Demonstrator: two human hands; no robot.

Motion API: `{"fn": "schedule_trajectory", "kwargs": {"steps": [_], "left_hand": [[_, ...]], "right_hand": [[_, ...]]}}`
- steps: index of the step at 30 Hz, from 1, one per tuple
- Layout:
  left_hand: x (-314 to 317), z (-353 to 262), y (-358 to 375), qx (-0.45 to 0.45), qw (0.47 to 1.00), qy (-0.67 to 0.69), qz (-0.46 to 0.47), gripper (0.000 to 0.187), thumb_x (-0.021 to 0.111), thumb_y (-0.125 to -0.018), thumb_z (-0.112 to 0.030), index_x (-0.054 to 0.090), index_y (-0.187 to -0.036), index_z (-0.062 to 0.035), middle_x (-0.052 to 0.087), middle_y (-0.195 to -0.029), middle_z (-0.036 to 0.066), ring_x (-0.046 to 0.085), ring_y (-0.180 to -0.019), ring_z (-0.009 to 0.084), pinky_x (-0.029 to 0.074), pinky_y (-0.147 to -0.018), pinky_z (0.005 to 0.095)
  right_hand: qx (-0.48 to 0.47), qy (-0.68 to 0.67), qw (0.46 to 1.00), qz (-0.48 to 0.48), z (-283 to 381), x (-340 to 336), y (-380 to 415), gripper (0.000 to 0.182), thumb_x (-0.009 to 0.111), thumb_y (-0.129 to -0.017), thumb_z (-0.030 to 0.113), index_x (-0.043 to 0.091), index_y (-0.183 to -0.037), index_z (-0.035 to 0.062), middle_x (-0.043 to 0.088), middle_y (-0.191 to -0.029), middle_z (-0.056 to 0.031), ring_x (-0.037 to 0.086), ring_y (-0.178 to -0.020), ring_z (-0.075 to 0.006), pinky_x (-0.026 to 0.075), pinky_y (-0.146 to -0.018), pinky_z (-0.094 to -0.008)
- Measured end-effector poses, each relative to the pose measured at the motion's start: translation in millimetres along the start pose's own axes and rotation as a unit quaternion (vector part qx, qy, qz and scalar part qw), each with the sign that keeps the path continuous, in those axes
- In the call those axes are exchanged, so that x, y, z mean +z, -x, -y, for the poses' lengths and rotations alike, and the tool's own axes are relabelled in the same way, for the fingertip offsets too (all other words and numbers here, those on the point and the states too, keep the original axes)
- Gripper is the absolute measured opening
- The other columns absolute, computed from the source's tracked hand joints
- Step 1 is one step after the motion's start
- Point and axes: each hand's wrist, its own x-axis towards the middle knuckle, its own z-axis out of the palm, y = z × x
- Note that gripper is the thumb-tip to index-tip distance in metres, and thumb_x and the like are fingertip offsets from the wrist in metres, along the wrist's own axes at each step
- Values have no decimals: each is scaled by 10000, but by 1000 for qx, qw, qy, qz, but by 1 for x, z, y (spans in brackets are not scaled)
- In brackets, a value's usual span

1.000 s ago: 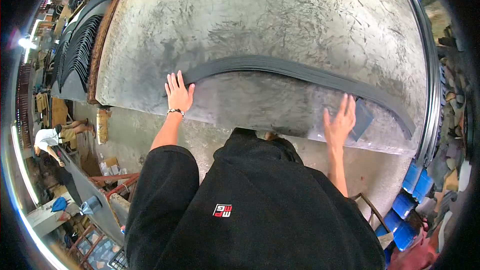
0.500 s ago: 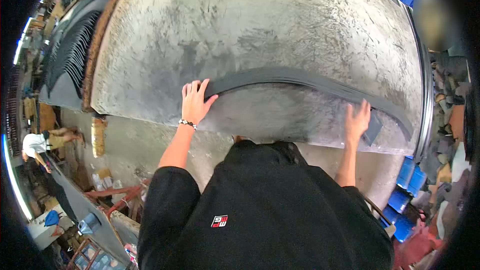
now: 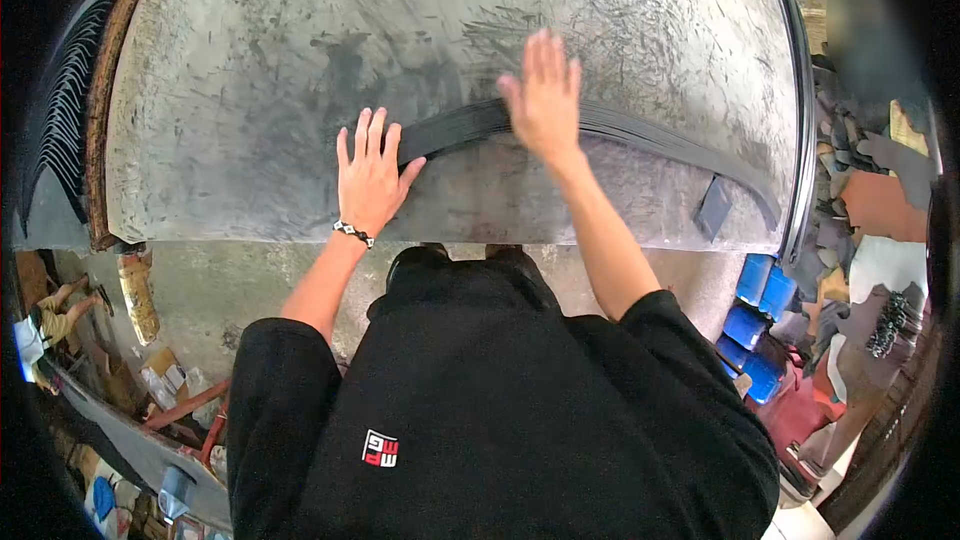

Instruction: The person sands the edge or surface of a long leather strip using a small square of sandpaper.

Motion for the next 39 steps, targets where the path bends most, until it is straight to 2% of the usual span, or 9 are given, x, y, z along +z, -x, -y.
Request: {"fn": "schedule_trajectory", "kwargs": {"steps": [1, 10, 16, 18, 22, 26, 28, 34, 39], "left_hand": [[0, 0, 0, -2, 1000, 0, 6, 612, 762, -1001, -447, 568, -1436, -62, 484, -1626, 166, 413, -1548, 374, 332, -1247, 630], [-21, -23, -31, -27, 998, 44, 46, 736, 797, -944, -470, 546, -1505, -65, 492, -1599, 172, 446, -1500, 365, 313, -1260, 622], [28, -82, -75, 46, 992, 112, 44, 705, 815, -927, -412, 589, -1511, -87, 608, -1453, 93, 562, -1333, 300, 439, -1136, 465], [37, -83, -73, 40, 992, 117, 39, 659, 809, -939, -387, 610, -1492, -89, 639, -1405, 79, 583, -1302, 294, 454, -1118, 456], [39, -85, -73, 69, 994, 80, 13, 615, 800, -952, -379, 628, -1464, -84, 659, -1367, 70, 595, -1288, 286, 473, -1088, 452], [32, -89, -81, 62, 995, 81, 5, 620, 841, -892, -383, 635, -1379, -60, 624, -1343, 90, 578, -1280, 300, 462, -1068, 475], [27, -104, -95, 44, 996, 45, 69, 678, 875, -820, -396, 634, -1356, -58, 607, -1358, 122, 567, -1284, 326, 454, -1075, 505], [57, -177, -145, 159, 978, 93, 103, 772, 848, -866, -520, 610, -1448, -72, 593, -1398, 139, 567, -1292, 333, 466, -1095, 485], [79, -202, -139, 165, 983, 73, 38, 657, 838, -926, -387, 624, -1462, -74, 655, -1326, 108, 601, -1253, 332, 477, -1069, 475]], "right_hand": [[-1, 9, 998, 57, 0, 17, 11, 710, 492, -1137, 506, 484, -1615, -19, 433, -1727, -184, 346, -1626, -383, 250, -1303, -615], [-3, 19, 1000, 9, 5, 15, 11, 657, 512, -1132, 472, 530, -1588, 0, 496, -1684, -167, 389, -1602, -367, 259, -1303, -616], [38, -120, 992, 2, -8, 8, 13, 558, 559, -1122, 390, 580, -1565, 52, 522, -1663, -172, 420, -1585, -360, 262, -1303, -581], [52, -177, 982, -34, -30, -24, 17, 538, 631, -1091, 304, 575, -1570, 66, 542, -1638, -190, 447, -1560, -374, 281, -1289, -558], [160, -43, 979, -116, -153, -101, 91, 589, 787, -969, 213, 628, -1502, 21, 609, -1554, -253, 567, -1449, -434, 430, -1214, -529], [332, 151, 931, 13, -292, -136, 218, 940, 742, -968, 620, 396, -1713, 163, 291, -1790, -232, 276, -1657, -397, 247, -1286, -625], [365, 157, 916, 44, -327, -141, 258, 1009, 713, -951, 712, 351, -1734, 189, 231, -1810, -234, 236, -1671, -402, 244, -1278, -652], [335, 99, 933, 88, -344, -125, 290, 1021, 685, -953, 748, 342, -1735, 188, 262, -1797, -231, 263, -1658, -406, 250, -1273, -648], [303, 127, 944, 3, -359, -117, 295, 821, 698, -1025, 577, 429, -1690, 178, 463, -1673, -218, 448, -1530, -407, 334, -1210, -616]]}}
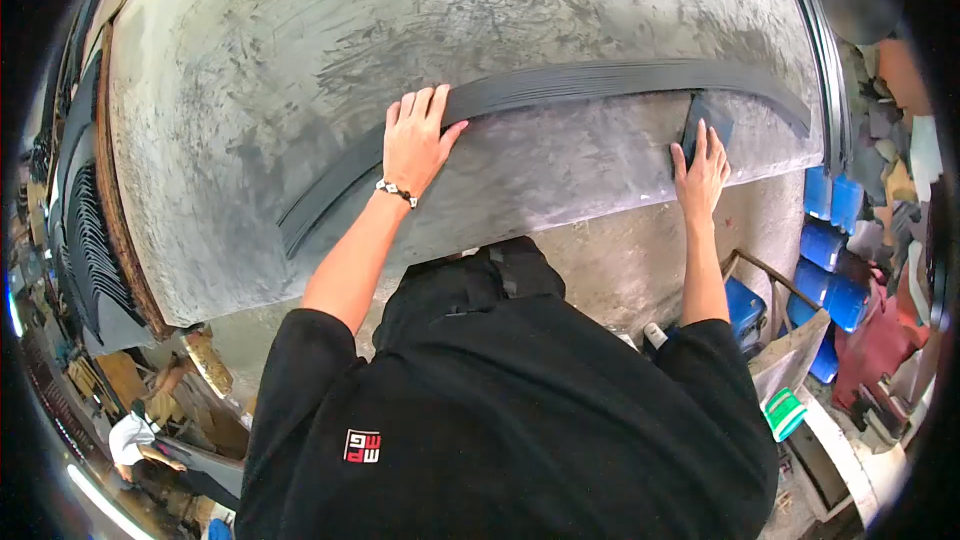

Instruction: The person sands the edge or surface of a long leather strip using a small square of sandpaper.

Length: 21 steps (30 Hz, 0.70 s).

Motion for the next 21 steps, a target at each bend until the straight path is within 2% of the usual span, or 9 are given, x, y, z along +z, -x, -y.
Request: {"fn": "schedule_trajectory", "kwargs": {"steps": [3, 4, 8, 11, 13, 15, 19, 21], "left_hand": [[0, -7, 2, -11, 1000, -4, -10, 640, 836, -927, -379, 632, -1446, -67, 656, -1325, 114, 603, -1253, 334, 479, -1062, 482], [0, -6, 2, -17, 1000, 9, -8, 638, 845, -914, -367, 638, -1437, -67, 656, -1332, 116, 603, -1258, 334, 477, -1065, 492], [-7, -8, -5, -25, 1000, 12, 2, 614, 869, -884, -347, 647, -1389, -78, 636, -1289, 117, 593, -1235, 324, 477, -1047, 482], [-2, -6, -4, -53, 998, 38, 18, 609, 879, -871, -346, 661, -1377, -86, 647, -1279, 122, 608, -1216, 337, 484, -1038, 487], [-4, -8, -5, -60, 997, 51, 14, 600, 878, -873, -343, 659, -1370, -87, 643, -1265, 123, 609, -1205, 339, 485, -1031, 487], [-4, -10, -5, -63, 996, 57, 18, 609, 873, -879, -343, 651, -1387, -91, 643, -1275, 127, 604, -1220, 344, 482, -1038, 491], [0, -11, 2, -51, 998, 31, -14, 647, 845, -912, -354, 615, -1453, -83, 634, -1322, 145, 588, -1264, 357, 463, -1089, 496], [2, -18, 10, -43, 998, -43, 17, 741, 740, -1005, -390, 468, -1602, -45, 579, -1480, 171, 535, -1392, 366, 401, -1189, 532]], "right_hand": [[-25, 22, 998, -60, -5, 7, -3, 825, 710, -1008, 599, 459, -1675, 184, 447, -1682, -231, 421, -1546, -436, 322, -1217, -631], [13, 5, 998, -64, -5, 9, -3, 828, 717, -992, 625, 475, -1669, 214, 433, -1689, -241, 396, -1559, -456, 319, -1215, -643], [24, 40, 999, -24, -12, 4, -9, 846, 709, -969, 680, 486, -1666, 255, 428, -1695, -240, 388, -1567, -452, 328, -1204, -649], [54, -12, 998, 23, -33, 2, -23, 876, 701, -954, 714, 484, -1668, 256, 424, -1696, -241, 379, -1571, -451, 322, -1198, -662], [55, 14, 998, -2, -37, 5, -24, 829, 684, -988, 677, 461, -1681, 279, 446, -1686, -230, 381, -1576, -450, 314, -1217, -674], [62, 91, 993, -37, -34, 10, -22, 800, 671, -1013, 650, 439, -1690, 292, 454, -1684, -227, 387, -1577, -449, 311, -1231, -675], [92, 68, 993, -13, -40, 18, -25, 728, 622, -1072, 587, 398, -1707, 310, 446, -1691, -241, 394, -1578, -454, 316, -1234, -686], [95, 56, 994, -5, -54, 23, -30, 693, 595, -1099, 554, 385, -1713, 310, 436, -1698, -248, 401, -1574, -451, 337, -1219, -683]]}}
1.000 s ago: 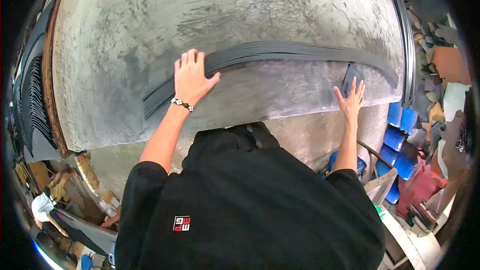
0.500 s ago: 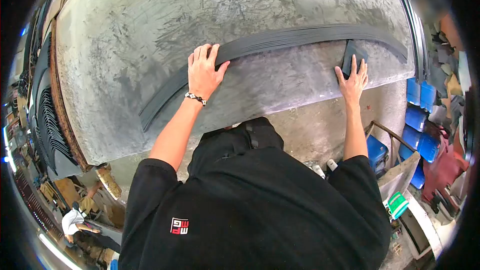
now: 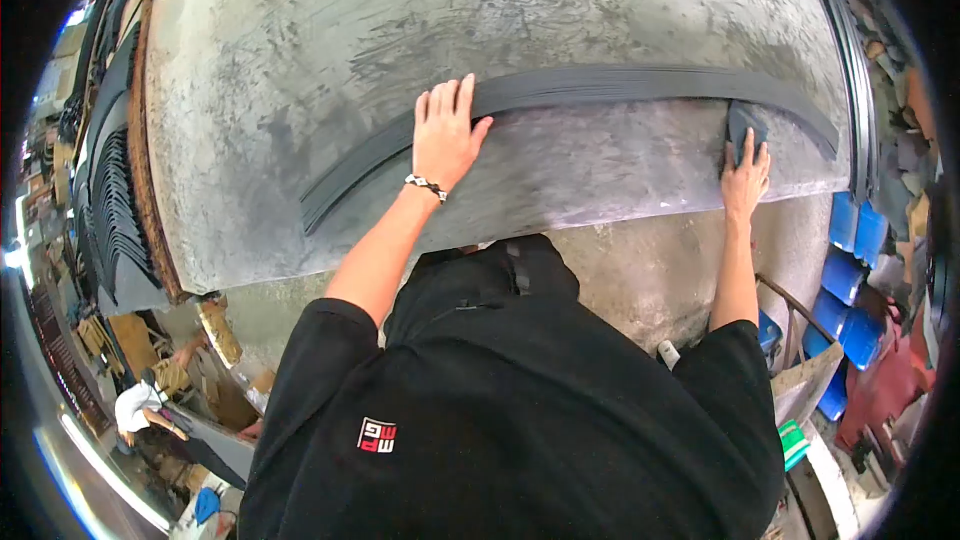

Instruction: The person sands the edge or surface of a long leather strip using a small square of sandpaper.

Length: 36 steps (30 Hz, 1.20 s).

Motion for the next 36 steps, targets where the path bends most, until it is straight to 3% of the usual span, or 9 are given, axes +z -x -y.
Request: {"fn": "schedule_trajectory", "kwargs": {"steps": [4, 8, 14, 18, 19, 23, 29, 33, 36], "left_hand": [[4, -1, 5, 15, 999, -36, -20, 745, 686, -1047, -398, 420, -1647, -46, 524, -1602, 154, 469, -1502, 342, 348, -1249, 562], [4, 0, 5, 4, 1000, -26, -4, 745, 692, -1044, -397, 424, -1646, -49, 530, -1591, 157, 477, -1493, 339, 351, -1246, 556], [-15, 16, -1, -1, 999, 29, 34, 778, 773, -975, -458, 505, -1601, -82, 554, -1544, 164, 508, -1442, 352, 362, -1228, 533], [-33, 50, 14, -20, 999, 40, 25, 889, 825, -906, -553, 522, -1598, -84, 559, -1564, 170, 504, -1462, 361, 354, -1238, 528], [-35, 62, 22, -32, 999, 32, 28, 946, 834, -870, -589, 513, -1601, -81, 537, -1593, 158, 491, -1486, 352, 331, -1259, 560], [-58, 103, 57, -59, 997, -2, 41, 940, 829, -870, -604, 513, -1616, -126, 514, -1616, 171, 476, -1501, 360, 321, -1270, 569], [-51, 127, 106, -78, 997, -23, 10, 745, 776, -964, -514, 551, -1588, -174, 536, -1584, 134, 512, -1434, 355, 379, -1200, 544], [-47, 128, 106, -66, 997, -43, -3, 725, 758, -982, -506, 544, -1584, -163, 529, -1597, 116, 504, -1437, 349, 388, -1182, 535], [-52, 125, 107, -58, 997, -59, 12, 726, 741, -1009, -473, 507, -1610, -141, 504, -1631, 101, 475, -1464, 343, 391, -1183, 534]], "right_hand": [[41, -52, 997, -42, -13, -12, 3, 569, 569, -1141, 388, 442, -1687, 294, 458, -1688, -231, 437, -1552, -418, 406, -1169, -632], [72, 90, 993, -12, 1, -34, 52, 572, 664, -1086, 357, 526, -1616, 193, 368, -1724, -271, 382, -1573, -477, 370, -1236, -583], [52, -180, 981, -53, -7, -8, 64, 632, 807, -993, 348, 565, -1500, 58, 324, -1701, -365, 347, -1563, -547, 303, -1290, -601], [-20, -106, 993, -44, -16, 4, 56, 514, 591, -1133, 316, 512, -1595, 104, 444, -1683, -267, 405, -1561, -456, 321, -1284, -587], [-2, -105, 994, -43, -11, 2, 58, 499, 509, -1167, 282, 477, -1661, 213, 475, -1705, -154, 442, -1561, -368, 329, -1264, -614], [76, -138, 987, -34, 9, -35, 50, 554, 560, -1134, 209, 489, -1667, 340, 493, -1721, 7, 472, -1559, -282, 361, -1186, -670], [-16, -129, 989, -73, 123, -84, 28, 805, 670, -913, 43, 527, -1638, 364, 505, -1714, 71, 465, -1571, -238, 373, -1133, -658], [-53, -46, 997, -18, 242, -69, 36, 790, 704, -897, 56, 558, -1611, 361, 485, -1726, 96, 411, -1602, -225, 360, -1152, -664], [-99, -125, 987, 23, 368, -92, 89, 697, 725, -837, 113, 630, -1509, 271, 573, -1624, -23, 419, -1565, -330, 413, -1030, -671]]}}
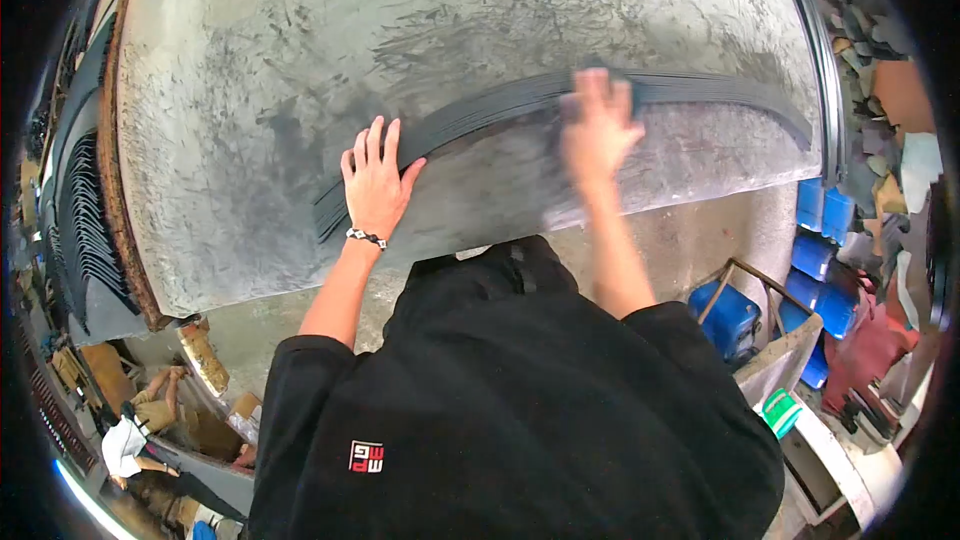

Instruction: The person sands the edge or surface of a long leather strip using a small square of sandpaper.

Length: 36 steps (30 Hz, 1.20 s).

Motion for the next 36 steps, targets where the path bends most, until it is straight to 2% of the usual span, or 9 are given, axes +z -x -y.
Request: {"fn": "schedule_trajectory", "kwargs": {"steps": [6, 11, 16, 19, 23, 27, 30, 33, 36], "left_hand": [[3, 5, 4, -8, 1000, 9, 8, 709, 751, -1005, -476, 517, -1588, -146, 556, -1498, 78, 539, -1338, 301, 435, -1117, 519], [9, 4, 7, -17, 999, 33, -22, 696, 738, -1003, -524, 558, -1560, -149, 586, -1403, 79, 562, -1253, 282, 462, -1072, 493], [8, 6, 7, -20, 999, 26, -10, 701, 722, -1010, -537, 552, -1571, -153, 591, -1381, 78, 558, -1243, 276, 467, -1070, 492], [9, 7, 4, -9, 1000, 16, -12, 700, 714, -1015, -540, 551, -1576, -155, 595, -1372, 74, 556, -1237, 272, 471, -1068, 487], [7, 4, 9, -14, 1000, 5, -7, 698, 709, -1015, -546, 559, -1575, -158, 599, -1376, 75, 555, -1240, 268, 472, -1068, 477], [8, 5, 6, -17, 1000, 3, -11, 692, 701, -1016, -557, 568, -1569, -162, 602, -1383, 77, 559, -1236, 268, 472, -1061, 470], [9, 5, 6, -18, 1000, 9, -8, 692, 699, -1016, -560, 566, -1570, -166, 606, -1382, 73, 565, -1229, 264, 475, -1056, 471], [8, 4, 7, -17, 1000, 11, -7, 678, 699, -1015, -557, 575, -1553, -163, 607, -1384, 77, 566, -1235, 272, 477, -1060, 478], [7, 6, 5, -16, 1000, 12, -8, 675, 712, -1009, -544, 573, -1544, -157, 600, -1401, 80, 562, -1256, 282, 476, -1070, 485]], "right_hand": [[-305, -54, 949, 58, 125, 13, 81, 561, 695, -908, 173, 663, -1467, 216, 595, -1585, -51, 476, -1527, -355, 452, -1004, -633], [30, 135, 990, -29, -47, 26, -26, 455, 671, -1001, 241, 650, -1455, 234, 599, -1578, -57, 475, -1503, -328, 434, -989, -720], [-131, 64, 987, 69, 167, 7, 85, 538, 708, -933, 236, 640, -1466, 236, 555, -1620, -49, 443, -1540, -355, 437, -1010, -697], [-250, 83, 964, 31, 116, 11, 87, 564, 718, -905, 212, 641, -1464, 230, 571, -1595, -41, 482, -1490, -344, 452, -987, -662], [21, 193, 979, 58, -34, 32, -5, 618, 750, -906, 243, 606, -1507, 236, 562, -1613, -35, 530, -1428, -328, 465, -1004, -702], [-128, 226, 965, 45, 133, 23, 69, 569, 694, -939, 291, 633, -1500, 224, 565, -1592, -57, 473, -1515, -372, 443, -998, -740], [-239, 49, 969, 29, 105, 15, 90, 527, 693, -926, 247, 670, -1452, 270, 593, -1564, -54, 519, -1471, -363, 444, -984, -717], [55, 123, 982, 130, 0, -7, -5, 527, 701, -940, 177, 659, -1465, 187, 577, -1597, -54, 541, -1443, -343, 464, -1001, -715], [-21, 78, 995, 53, 19, 55, 29, 543, 717, -933, 226, 639, -1468, 177, 564, -1599, -79, 523, -1455, -370, 459, -990, -712]]}}
